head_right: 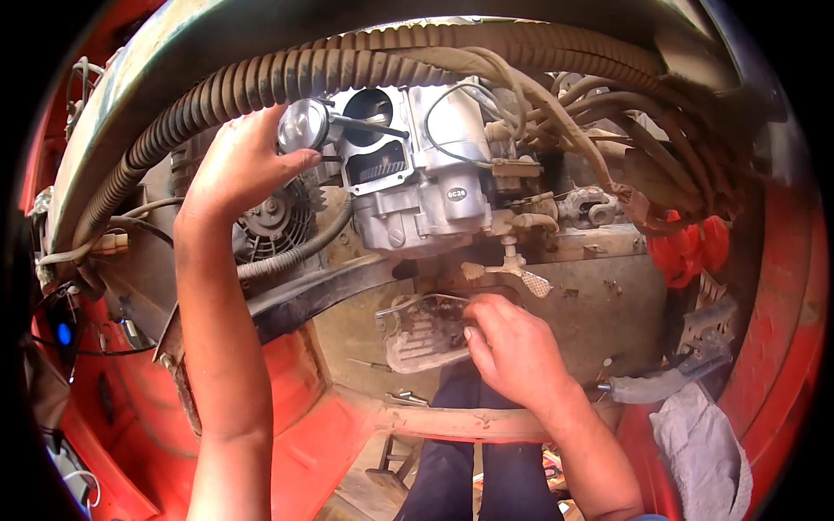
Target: The person unboxes engine gaskets, wipes parts with a cloth, and assembles the engine cylinder block and head components by hand and using a screwdriver.
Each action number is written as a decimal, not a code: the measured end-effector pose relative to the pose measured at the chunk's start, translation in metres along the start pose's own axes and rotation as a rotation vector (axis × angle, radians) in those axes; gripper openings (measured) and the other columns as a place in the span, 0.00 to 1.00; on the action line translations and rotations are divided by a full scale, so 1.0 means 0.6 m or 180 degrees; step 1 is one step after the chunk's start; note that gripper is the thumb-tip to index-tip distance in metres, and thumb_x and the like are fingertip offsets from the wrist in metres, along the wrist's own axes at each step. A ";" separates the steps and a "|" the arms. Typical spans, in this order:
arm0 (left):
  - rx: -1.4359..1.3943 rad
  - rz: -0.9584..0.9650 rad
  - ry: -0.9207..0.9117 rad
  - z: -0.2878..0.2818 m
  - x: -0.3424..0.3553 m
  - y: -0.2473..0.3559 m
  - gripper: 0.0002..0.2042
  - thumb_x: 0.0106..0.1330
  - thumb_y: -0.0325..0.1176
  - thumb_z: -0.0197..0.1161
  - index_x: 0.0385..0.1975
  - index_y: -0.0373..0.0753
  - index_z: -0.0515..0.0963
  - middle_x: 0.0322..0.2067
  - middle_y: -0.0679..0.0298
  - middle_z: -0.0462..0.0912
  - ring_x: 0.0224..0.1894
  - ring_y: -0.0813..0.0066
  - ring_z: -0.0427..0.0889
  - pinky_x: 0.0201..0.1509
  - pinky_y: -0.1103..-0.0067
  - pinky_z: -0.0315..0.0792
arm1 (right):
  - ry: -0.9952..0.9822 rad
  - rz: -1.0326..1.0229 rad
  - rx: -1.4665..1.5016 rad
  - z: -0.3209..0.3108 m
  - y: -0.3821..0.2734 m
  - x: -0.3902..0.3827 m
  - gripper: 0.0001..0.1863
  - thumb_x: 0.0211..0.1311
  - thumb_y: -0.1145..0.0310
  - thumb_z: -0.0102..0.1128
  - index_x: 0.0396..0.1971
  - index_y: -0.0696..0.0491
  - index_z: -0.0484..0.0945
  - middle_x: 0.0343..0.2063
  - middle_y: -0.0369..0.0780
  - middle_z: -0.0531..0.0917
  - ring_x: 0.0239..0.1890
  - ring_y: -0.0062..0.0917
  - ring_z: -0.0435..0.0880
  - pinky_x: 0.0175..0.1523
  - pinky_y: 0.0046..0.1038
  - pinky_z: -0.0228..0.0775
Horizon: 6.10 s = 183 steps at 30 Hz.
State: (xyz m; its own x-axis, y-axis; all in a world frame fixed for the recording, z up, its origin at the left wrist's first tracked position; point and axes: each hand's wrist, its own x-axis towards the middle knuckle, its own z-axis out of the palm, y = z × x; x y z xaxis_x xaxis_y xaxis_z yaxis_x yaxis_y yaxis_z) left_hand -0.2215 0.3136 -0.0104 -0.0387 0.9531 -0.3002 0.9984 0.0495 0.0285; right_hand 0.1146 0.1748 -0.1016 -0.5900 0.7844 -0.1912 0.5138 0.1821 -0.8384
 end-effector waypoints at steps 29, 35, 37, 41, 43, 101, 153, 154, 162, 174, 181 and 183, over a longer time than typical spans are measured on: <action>-0.1451 0.1509 -0.0935 0.416 -0.619 0.333 0.15 0.74 0.37 0.62 0.52 0.34 0.80 0.51 0.48 0.83 0.53 0.42 0.81 0.58 0.57 0.76 | 0.0949 0.2849 0.1155 0.240 -0.189 -0.772 0.14 0.70 0.66 0.64 0.50 0.56 0.80 0.46 0.47 0.86 0.39 0.38 0.89 0.47 0.36 0.81; -0.0839 0.1991 -0.1459 0.467 -0.651 0.434 0.36 0.69 0.53 0.68 0.68 0.34 0.69 0.61 0.46 0.77 0.62 0.42 0.76 0.67 0.57 0.71 | 0.2223 0.4106 0.2331 0.401 -0.169 -1.000 0.13 0.73 0.67 0.62 0.51 0.55 0.83 0.43 0.40 0.87 0.35 0.24 0.83 0.45 0.27 0.78; -0.0779 0.1777 -0.1335 0.508 -0.654 0.457 0.30 0.70 0.46 0.69 0.64 0.34 0.70 0.58 0.45 0.78 0.60 0.41 0.77 0.63 0.57 0.72 | 0.2286 0.4439 0.2419 0.497 -0.137 -1.097 0.12 0.74 0.68 0.61 0.52 0.55 0.83 0.40 0.38 0.86 0.35 0.22 0.83 0.44 0.25 0.78; -0.0977 0.1987 -0.0371 0.556 -0.656 0.454 0.23 0.70 0.42 0.68 0.59 0.36 0.73 0.55 0.49 0.80 0.58 0.44 0.79 0.60 0.56 0.74 | 0.1374 0.4369 0.1709 0.707 -0.089 -1.257 0.12 0.71 0.69 0.61 0.51 0.55 0.83 0.41 0.43 0.87 0.38 0.33 0.87 0.46 0.33 0.80; -0.0990 0.2013 -0.0227 0.565 -0.663 0.442 0.22 0.70 0.41 0.68 0.58 0.37 0.74 0.54 0.50 0.80 0.57 0.44 0.79 0.60 0.57 0.74 | 0.0760 0.3959 0.1443 0.806 -0.080 -1.316 0.12 0.69 0.67 0.59 0.48 0.54 0.83 0.44 0.48 0.87 0.43 0.44 0.87 0.49 0.42 0.80; -0.2317 0.5298 0.0280 0.488 -1.518 0.777 0.19 0.72 0.34 0.70 0.60 0.39 0.80 0.68 0.54 0.73 0.55 0.66 0.85 0.50 0.76 0.83 | 0.4596 0.4442 -0.0267 1.377 -0.050 -1.606 0.07 0.68 0.68 0.59 0.41 0.50 0.83 0.40 0.43 0.85 0.46 0.43 0.85 0.50 0.46 0.78; -0.0587 0.4576 -0.1425 0.707 -1.506 0.994 0.18 0.69 0.37 0.68 0.55 0.34 0.80 0.49 0.52 0.85 0.44 0.55 0.87 0.49 0.69 0.80 | 0.6999 0.1038 0.4967 0.944 0.578 -1.819 0.12 0.73 0.67 0.65 0.54 0.45 0.81 0.45 0.32 0.85 0.49 0.24 0.83 0.58 0.37 0.73; -0.0681 0.4487 -0.1455 0.704 -1.504 0.996 0.19 0.70 0.36 0.69 0.56 0.34 0.80 0.50 0.53 0.85 0.46 0.58 0.87 0.49 0.70 0.80 | 0.7063 0.0422 0.5038 0.925 0.536 -1.824 0.12 0.73 0.67 0.65 0.54 0.44 0.80 0.45 0.32 0.85 0.50 0.24 0.83 0.60 0.39 0.72; -0.1909 0.4173 -0.1548 0.726 -1.510 1.025 0.49 0.68 0.63 0.66 0.75 0.28 0.59 0.73 0.36 0.64 0.76 0.46 0.65 0.79 0.63 0.61 | 0.6545 0.0308 0.3588 0.735 0.138 -1.825 0.07 0.75 0.65 0.64 0.48 0.48 0.81 0.36 0.32 0.85 0.39 0.21 0.85 0.51 0.31 0.79; -0.3765 0.3089 -0.1584 0.669 -1.475 0.881 0.47 0.69 0.63 0.65 0.73 0.28 0.61 0.69 0.38 0.68 0.69 0.51 0.73 0.73 0.65 0.67 | 0.5833 -0.0579 0.2823 0.664 -0.051 -1.625 0.19 0.77 0.67 0.60 0.63 0.56 0.76 0.58 0.41 0.84 0.58 0.28 0.85 0.64 0.34 0.78; -0.4950 0.2127 -0.4836 0.664 -1.402 0.802 0.41 0.76 0.67 0.50 0.74 0.35 0.63 0.71 0.54 0.71 0.72 0.59 0.70 0.76 0.60 0.62 | 0.5629 -0.1704 0.3815 0.645 -0.028 -1.523 0.17 0.76 0.67 0.59 0.61 0.54 0.76 0.56 0.39 0.84 0.58 0.29 0.84 0.64 0.37 0.78; -0.5229 0.2424 -0.4774 0.658 -1.383 0.785 0.25 0.79 0.50 0.59 0.63 0.36 0.76 0.57 0.60 0.85 0.59 0.68 0.83 0.66 0.67 0.74 | 0.5542 -0.1533 0.3561 0.619 -0.056 -1.499 0.16 0.75 0.72 0.62 0.59 0.54 0.78 0.55 0.38 0.85 0.58 0.28 0.83 0.65 0.36 0.76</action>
State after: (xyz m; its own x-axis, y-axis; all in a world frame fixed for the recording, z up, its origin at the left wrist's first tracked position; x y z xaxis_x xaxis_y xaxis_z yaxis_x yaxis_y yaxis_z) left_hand 0.2975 -0.5719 -0.1242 0.9857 0.1507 -0.0749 -0.0664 0.7571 0.6499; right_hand 0.3968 -0.7572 -0.0912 0.8474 0.5252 0.0779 -0.3485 0.6610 -0.6645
